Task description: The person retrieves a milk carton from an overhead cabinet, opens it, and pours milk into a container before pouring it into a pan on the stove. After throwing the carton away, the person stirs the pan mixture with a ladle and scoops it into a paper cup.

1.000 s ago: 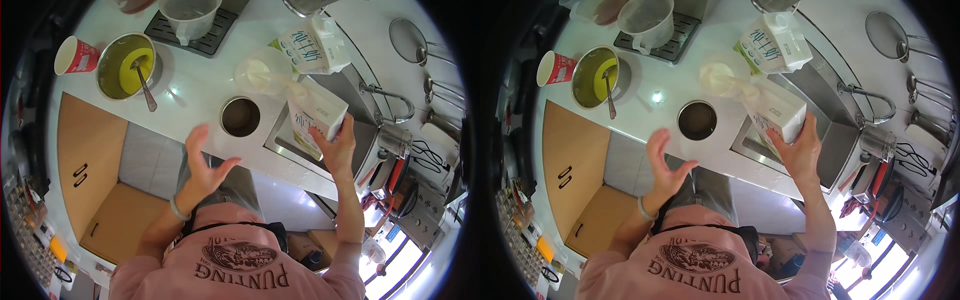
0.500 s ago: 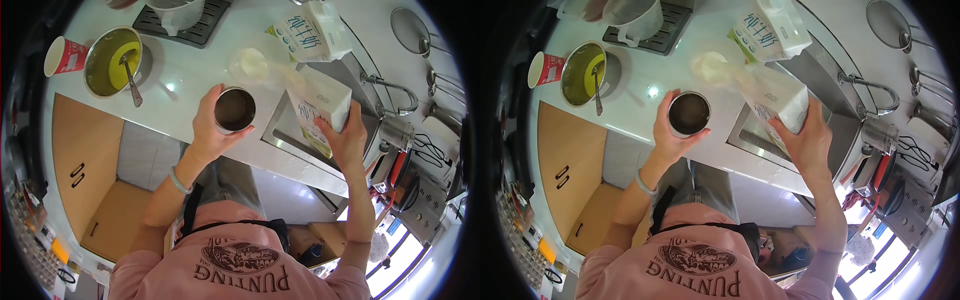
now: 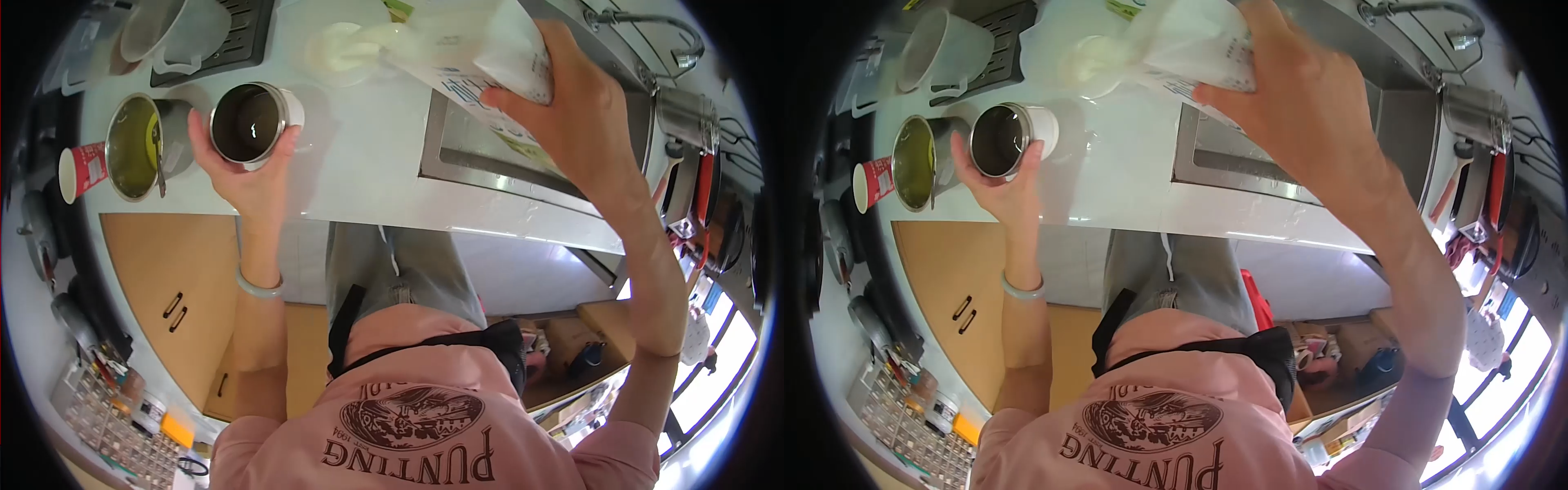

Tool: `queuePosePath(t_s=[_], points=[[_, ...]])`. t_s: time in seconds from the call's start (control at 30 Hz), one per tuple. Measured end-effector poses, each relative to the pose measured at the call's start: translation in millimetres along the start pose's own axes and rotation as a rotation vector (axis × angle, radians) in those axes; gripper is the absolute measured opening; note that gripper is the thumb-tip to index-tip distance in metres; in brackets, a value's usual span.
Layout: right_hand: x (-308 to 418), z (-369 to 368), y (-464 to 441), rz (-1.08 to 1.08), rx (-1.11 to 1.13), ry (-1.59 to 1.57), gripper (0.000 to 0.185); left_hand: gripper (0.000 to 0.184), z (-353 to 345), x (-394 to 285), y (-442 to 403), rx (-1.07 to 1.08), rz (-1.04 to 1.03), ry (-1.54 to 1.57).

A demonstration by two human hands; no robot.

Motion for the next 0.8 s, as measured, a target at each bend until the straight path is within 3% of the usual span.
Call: queuePosePath(t_s=[0.13, 0.3, 0.8], points=[[17, 16, -2, 0.131, -0.009, 0.097, 0.051, 0.107, 0, 5, -4, -0.017, -0.021, 0.009], [10, 16, -4, 0.124, 0.077, 0.109, 0.048, 0.110, -2, 8, -2, -0.015, -0.022, 0.015], [12, 10, -4, 0.296, -0.030, 0.177, 0.044, 0.110, 13, 11, 18, 0.043, -0.068, -0.078]])
Point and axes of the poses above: each hand's wrist, its own y-axis away from the middle knuckle, its own z-axis out of the back of the hand, x = y × z, the point moved 5 cm from there along -y, towards the middle knuckle, and after that the axes turned 8 degrees about x, right-handed, at the moved point
